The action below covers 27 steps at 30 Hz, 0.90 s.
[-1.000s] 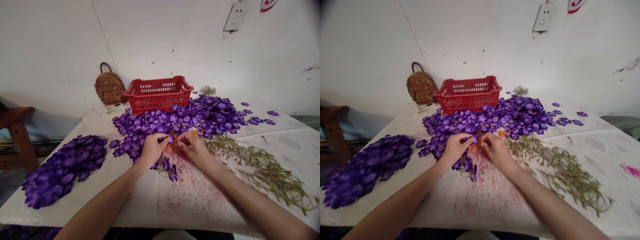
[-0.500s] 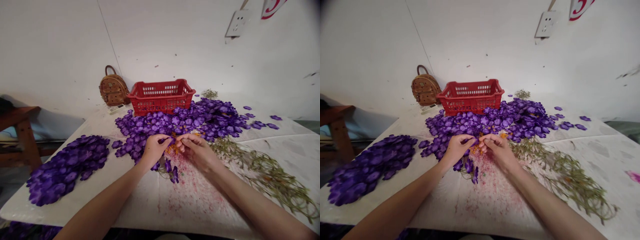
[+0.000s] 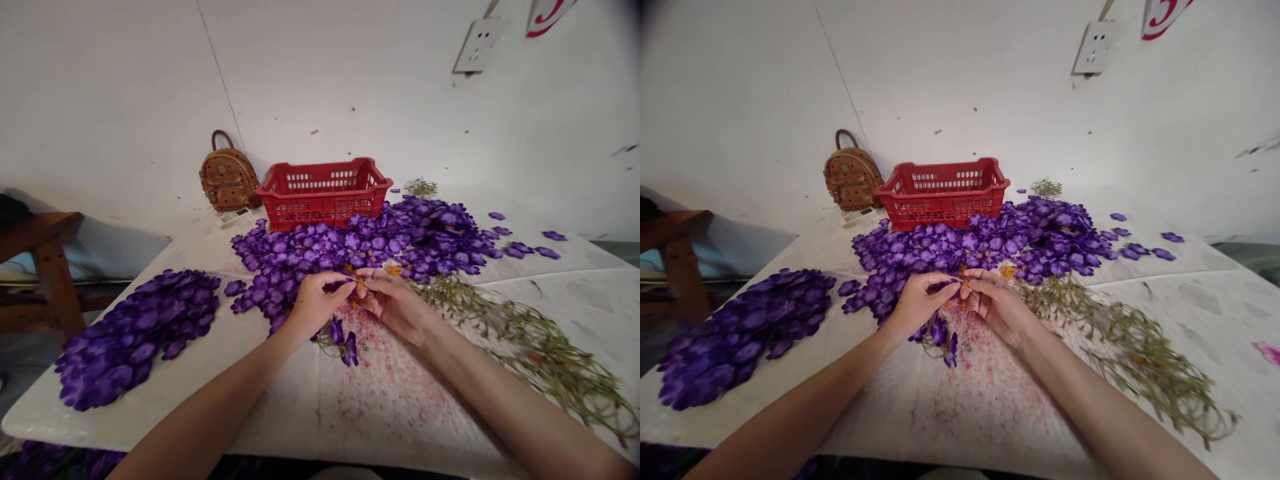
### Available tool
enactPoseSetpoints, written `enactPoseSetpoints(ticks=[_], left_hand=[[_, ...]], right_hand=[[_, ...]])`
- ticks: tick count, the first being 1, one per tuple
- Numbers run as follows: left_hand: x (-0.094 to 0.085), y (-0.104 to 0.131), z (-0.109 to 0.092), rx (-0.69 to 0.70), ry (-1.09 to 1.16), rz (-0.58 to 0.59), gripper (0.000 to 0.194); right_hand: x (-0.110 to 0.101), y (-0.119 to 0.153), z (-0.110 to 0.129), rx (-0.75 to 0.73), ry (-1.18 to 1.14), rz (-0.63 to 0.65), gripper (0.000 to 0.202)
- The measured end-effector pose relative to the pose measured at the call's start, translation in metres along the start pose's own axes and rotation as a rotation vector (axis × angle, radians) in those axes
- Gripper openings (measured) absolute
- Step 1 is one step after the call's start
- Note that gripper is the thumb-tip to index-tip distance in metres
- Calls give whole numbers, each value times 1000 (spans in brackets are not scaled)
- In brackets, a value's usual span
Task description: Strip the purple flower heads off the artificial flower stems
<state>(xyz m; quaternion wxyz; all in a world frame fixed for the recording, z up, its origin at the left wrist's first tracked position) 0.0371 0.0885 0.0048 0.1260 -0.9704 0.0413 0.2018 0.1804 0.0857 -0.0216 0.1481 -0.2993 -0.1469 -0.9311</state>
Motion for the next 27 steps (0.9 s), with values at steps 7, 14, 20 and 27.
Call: enactPoseSetpoints(ticks=[7,14,20,27], left_hand=[[3,1,-1,28,33,26,11],[3,2,3,6,13,6,13],[5,1,7,-17,94,23,13],[-1,2,6,-87,119,27,13]], right_hand=[[-3,-2,-6,16,1,18,23],[5,3,-3,-23,73,61,24],[4,1,-3,6,69,53,23],[2,2,8,-167,335,57,23]])
Point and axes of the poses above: each hand's wrist, its own y-axis away from the middle knuckle, its own x-axis out of the palm, z = x × y, the point moved 7 cm from there along -y, towards the middle knuckle, and after that the axes turned 6 degrees about -y, right-handed, at the moved point
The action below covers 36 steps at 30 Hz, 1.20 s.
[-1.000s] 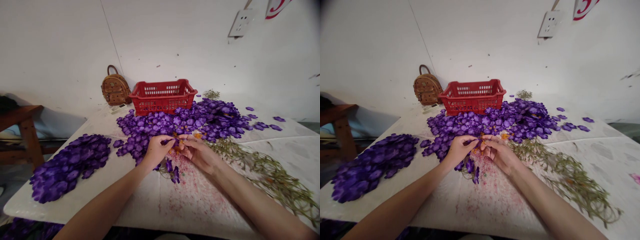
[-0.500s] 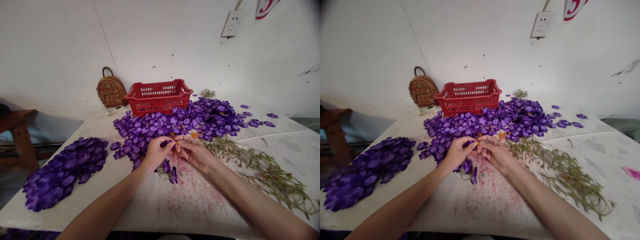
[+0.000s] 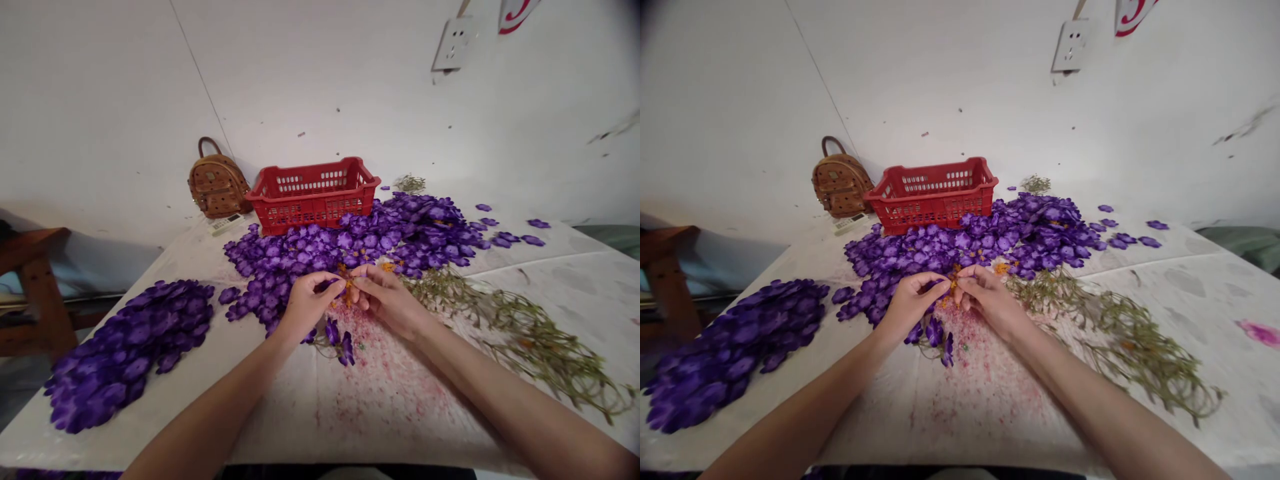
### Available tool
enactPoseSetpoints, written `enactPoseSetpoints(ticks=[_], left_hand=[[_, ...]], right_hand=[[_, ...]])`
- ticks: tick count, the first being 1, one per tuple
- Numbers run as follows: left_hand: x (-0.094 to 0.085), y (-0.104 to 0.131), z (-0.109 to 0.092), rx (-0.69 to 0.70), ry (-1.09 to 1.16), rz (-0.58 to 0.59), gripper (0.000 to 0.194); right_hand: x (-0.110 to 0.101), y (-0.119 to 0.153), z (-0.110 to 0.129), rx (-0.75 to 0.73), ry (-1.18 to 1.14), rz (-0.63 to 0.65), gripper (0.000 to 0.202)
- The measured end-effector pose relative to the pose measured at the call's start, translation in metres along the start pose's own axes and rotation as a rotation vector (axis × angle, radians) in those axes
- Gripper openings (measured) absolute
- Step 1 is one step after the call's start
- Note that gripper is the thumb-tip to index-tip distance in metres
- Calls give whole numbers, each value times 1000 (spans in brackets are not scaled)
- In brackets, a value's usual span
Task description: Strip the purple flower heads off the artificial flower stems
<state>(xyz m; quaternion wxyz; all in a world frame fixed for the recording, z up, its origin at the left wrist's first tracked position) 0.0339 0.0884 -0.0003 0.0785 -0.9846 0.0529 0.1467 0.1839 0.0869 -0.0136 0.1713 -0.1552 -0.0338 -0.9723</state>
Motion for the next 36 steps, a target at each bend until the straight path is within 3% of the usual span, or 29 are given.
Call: enactPoseSetpoints(ticks=[5,9,13,16,21,28,36], left_hand=[[0,1,5,-66,42,0,15],[2,1,5,-49,-1,13,14],[-1,0,4,1,-30,19,25],[-10,-3,5,45,-53,-57,26],[-19,-5,5,91,-61,-189,14],[-19,-1,10,-47,97,-135,22],[-22,-2,10,-66,-2,-122,19]], right_hand=[[8,7,25,-356,709,-14,18],[16,8,29,-442,856,30,25],[9,7,33,-402,708,-24,24],[3,6,27,-230,391,-84,23],[23,1,2,30,46,-10,24],[18,-9,-10,11,-8,-122,27],[11,-6,1,-74,159,-99,26]])
Point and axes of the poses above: each hand's wrist, its own y-axis away from the middle knuckle, its own x-axis out of the palm, z = x × y, the point moved 7 cm from there along -y, towards the middle knuckle, and after that the axes turned 6 degrees about -y, right-handed, at the moved point
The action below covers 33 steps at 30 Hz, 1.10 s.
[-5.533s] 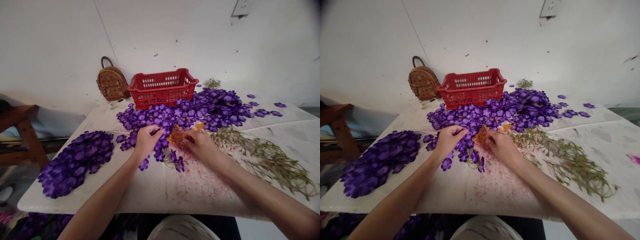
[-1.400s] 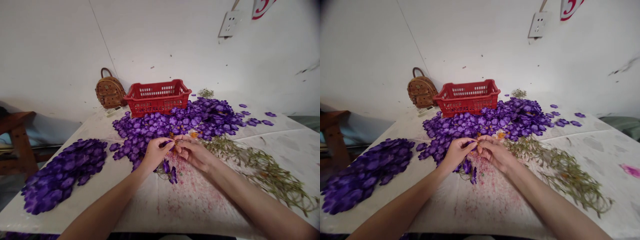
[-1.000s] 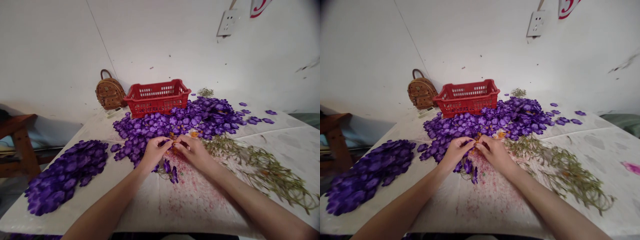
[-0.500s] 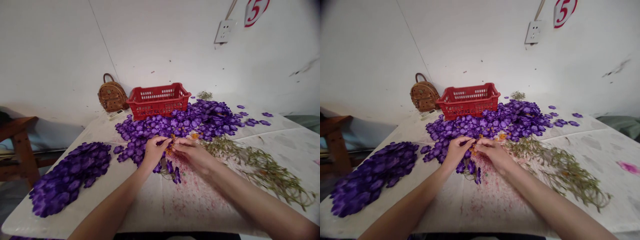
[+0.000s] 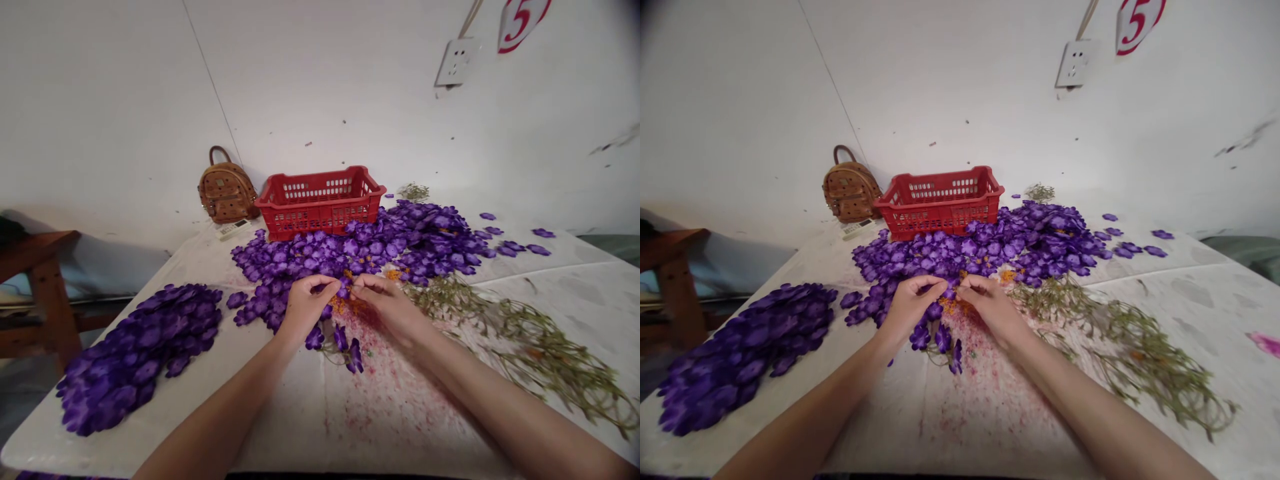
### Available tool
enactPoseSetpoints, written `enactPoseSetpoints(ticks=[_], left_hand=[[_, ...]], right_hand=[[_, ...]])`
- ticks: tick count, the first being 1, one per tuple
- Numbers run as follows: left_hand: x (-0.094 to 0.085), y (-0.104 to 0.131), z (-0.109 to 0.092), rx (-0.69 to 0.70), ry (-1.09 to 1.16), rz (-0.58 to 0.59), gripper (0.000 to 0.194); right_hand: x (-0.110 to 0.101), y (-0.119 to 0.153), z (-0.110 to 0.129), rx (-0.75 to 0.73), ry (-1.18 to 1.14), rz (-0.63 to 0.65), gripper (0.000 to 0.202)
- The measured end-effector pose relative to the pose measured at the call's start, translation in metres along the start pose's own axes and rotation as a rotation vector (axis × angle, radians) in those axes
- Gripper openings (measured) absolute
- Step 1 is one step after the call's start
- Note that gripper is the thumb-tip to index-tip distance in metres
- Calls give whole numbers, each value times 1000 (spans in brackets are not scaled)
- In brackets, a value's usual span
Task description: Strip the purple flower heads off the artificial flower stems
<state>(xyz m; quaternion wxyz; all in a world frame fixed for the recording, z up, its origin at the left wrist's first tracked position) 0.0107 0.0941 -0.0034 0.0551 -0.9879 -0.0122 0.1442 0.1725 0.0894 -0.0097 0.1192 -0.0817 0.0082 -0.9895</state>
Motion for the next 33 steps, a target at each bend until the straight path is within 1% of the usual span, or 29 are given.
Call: enactPoseSetpoints(ticks=[7,10,16,25,28,31,33], left_hand=[[5,2,3,-39,19,20,20],[7,3,3,-43,19,37,21],[4,2,4,-49,-9,9,20],[8,6,-1,-37,1,33,19],[11,7,-4,-13,22,64,21],[7,7,-6,41,1,50,26],[4,6,-8,67,-39,25,26]], right_hand=[[-4,-3,1,-54,112,10,27],[-2,-3,4,-91,153,43,27],[1,-2,9,-115,229,78,27],[3,-3,5,-116,203,113,29],[3,-2,1,-62,109,100,27],[4,0,-4,80,-140,101,26],[5,1,-6,165,-314,109,28]])
Point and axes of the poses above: each hand's wrist, its own y-axis away from the middle knuckle, its own x-axis out of the palm, z = x × y, the point moved 7 cm from there along -y, towards the middle knuckle, and after that the axes turned 6 degrees about -y, right-handed, at the moved point
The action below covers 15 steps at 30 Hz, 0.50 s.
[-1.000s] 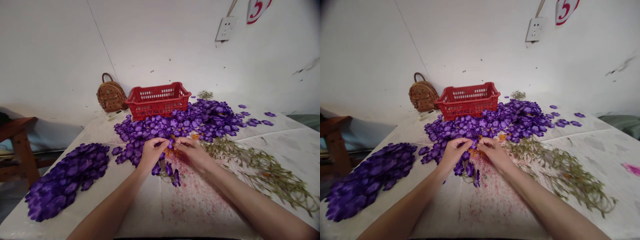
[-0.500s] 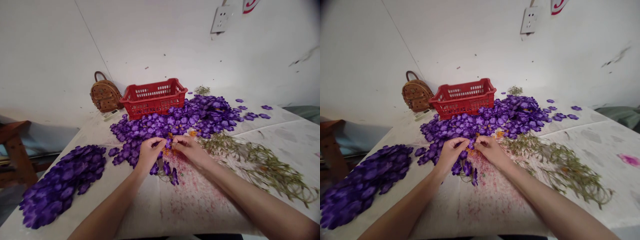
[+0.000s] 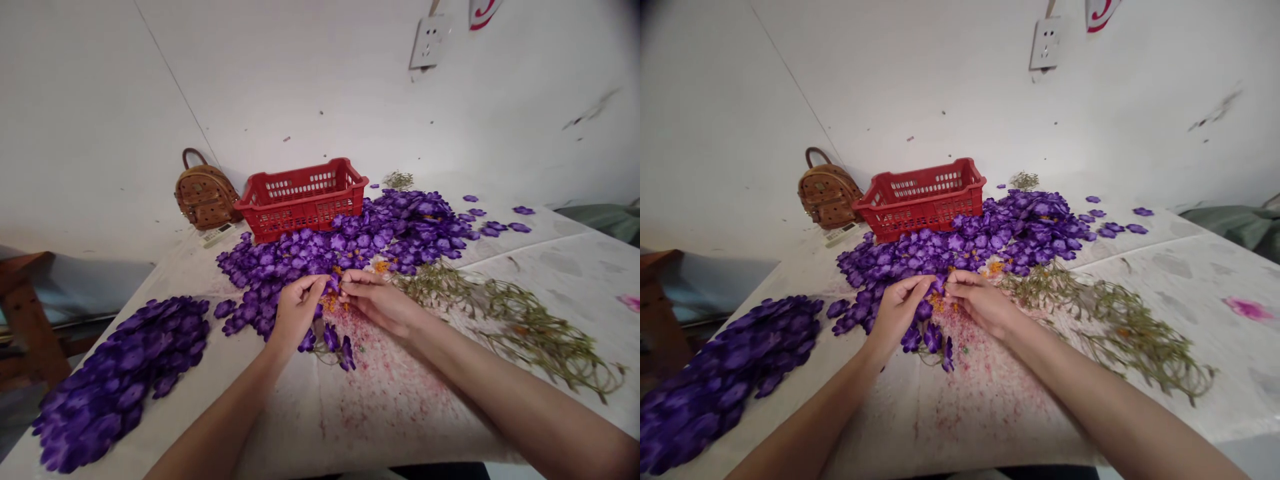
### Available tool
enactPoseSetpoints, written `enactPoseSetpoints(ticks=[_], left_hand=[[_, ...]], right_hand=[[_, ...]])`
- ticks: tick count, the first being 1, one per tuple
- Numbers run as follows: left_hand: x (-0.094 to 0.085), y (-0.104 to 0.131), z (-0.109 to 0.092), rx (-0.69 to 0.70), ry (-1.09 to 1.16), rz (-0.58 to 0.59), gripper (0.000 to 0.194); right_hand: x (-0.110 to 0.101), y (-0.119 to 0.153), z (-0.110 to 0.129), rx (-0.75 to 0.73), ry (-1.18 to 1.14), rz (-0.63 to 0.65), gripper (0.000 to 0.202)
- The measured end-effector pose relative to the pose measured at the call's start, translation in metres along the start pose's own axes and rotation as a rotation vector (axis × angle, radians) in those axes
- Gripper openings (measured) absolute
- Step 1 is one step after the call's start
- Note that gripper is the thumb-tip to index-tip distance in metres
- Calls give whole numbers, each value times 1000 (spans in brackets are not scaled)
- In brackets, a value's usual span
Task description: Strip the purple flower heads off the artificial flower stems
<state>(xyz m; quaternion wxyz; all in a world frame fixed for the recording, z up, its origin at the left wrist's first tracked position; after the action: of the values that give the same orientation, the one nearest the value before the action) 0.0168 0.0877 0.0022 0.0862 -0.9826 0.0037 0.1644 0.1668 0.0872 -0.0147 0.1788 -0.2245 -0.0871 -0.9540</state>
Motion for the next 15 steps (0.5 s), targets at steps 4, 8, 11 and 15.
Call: enactPoseSetpoints(ticks=[4,8,11,15], left_hand=[[0,1,-8,87,-61,-9,16],[0,5,-19,185,-123,-35,12],[-1,5,-21,214,-169,-35,11],[0,3,-18,181,-174,-19,13]], right_hand=[[-1,-1,-3,69,-177,16,29],[-3,-4,-11,117,-167,37,29],[-4,-3,-14,115,-86,13,32],[-6,0,-1,-47,64,-61,32]])
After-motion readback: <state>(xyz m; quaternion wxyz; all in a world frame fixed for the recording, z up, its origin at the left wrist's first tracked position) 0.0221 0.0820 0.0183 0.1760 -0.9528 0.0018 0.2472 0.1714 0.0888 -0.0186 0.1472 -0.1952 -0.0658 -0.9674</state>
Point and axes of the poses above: each hand's wrist, its own y-axis away from the middle knuckle, its own x-axis out of the palm, z = x × y, the point moved 7 cm from there along -y, towards the middle knuckle, and after that the axes turned 6 degrees about -y, right-handed, at the moved point
